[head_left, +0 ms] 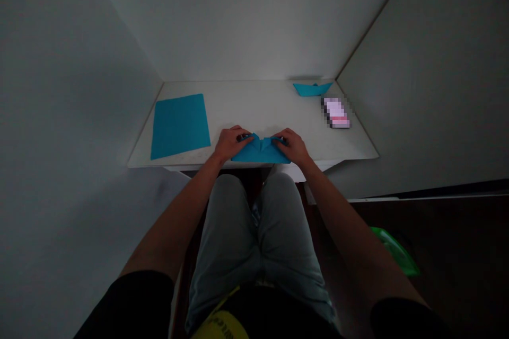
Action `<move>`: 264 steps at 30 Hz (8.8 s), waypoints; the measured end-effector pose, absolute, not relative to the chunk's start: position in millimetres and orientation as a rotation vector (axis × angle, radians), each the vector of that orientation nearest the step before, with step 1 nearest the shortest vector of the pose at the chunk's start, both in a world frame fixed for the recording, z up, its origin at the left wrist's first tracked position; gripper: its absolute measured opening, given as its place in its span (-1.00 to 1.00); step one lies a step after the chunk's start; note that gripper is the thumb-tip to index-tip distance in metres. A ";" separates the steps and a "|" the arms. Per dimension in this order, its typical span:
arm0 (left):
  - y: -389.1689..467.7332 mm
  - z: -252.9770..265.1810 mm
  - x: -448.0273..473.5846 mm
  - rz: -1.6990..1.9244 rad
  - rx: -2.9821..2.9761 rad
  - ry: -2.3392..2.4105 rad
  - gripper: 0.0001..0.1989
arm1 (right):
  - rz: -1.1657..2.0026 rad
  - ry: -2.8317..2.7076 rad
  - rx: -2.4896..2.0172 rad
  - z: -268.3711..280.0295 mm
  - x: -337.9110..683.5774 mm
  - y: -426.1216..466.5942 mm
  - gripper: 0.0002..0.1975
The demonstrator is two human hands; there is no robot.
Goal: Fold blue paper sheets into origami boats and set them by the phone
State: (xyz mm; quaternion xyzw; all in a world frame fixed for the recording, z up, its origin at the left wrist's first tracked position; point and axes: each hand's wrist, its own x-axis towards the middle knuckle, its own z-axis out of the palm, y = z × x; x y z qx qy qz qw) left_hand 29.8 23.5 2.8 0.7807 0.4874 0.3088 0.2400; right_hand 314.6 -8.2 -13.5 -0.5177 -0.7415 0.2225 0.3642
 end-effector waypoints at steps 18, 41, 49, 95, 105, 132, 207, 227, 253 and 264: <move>29.5 -9.9 27.1 1.074 1.658 1.416 -0.80 | 0.762 -1.439 -1.324 -23.8 319.1 -0.9 -0.51; -17.0 -1.5 -9.9 0.685 2.251 1.125 -0.81 | 0.601 -1.637 -1.313 -30.1 321.9 6.3 -0.25; 2.2 4.4 -2.0 0.738 2.138 1.374 -0.68 | 0.329 -2.030 -1.479 -20.0 312.2 -0.9 -0.40; 5.4 -0.1 22.8 0.684 2.524 1.301 -0.70 | 0.200 -2.473 -1.306 -4.0 292.0 -41.4 -0.49; -4.8 -8.4 22.8 0.703 2.632 1.034 -0.57 | 0.415 -2.424 -1.154 0.5 316.8 -49.9 -0.59; -1.1 0.5 23.5 0.530 2.604 1.156 -0.61 | 0.252 -2.371 -1.242 10.1 316.3 -20.8 -0.36; -2.4 3.7 24.1 0.624 2.644 1.250 -0.57 | 0.158 -2.241 -1.386 -15.2 365.4 -20.0 -0.62; -47.8 -5.9 15.6 0.731 2.410 1.166 -0.74 | 0.482 -2.274 -1.127 -3.6 365.1 -37.3 -0.65; -34.2 -5.6 -14.3 0.486 2.535 1.138 -0.50 | 0.371 -2.465 -1.230 -1.3 388.2 -37.9 -0.53; -28.7 -1.0 -9.8 0.600 2.384 1.083 -0.72 | 0.505 -2.369 -1.199 -7.0 398.4 -35.6 -0.72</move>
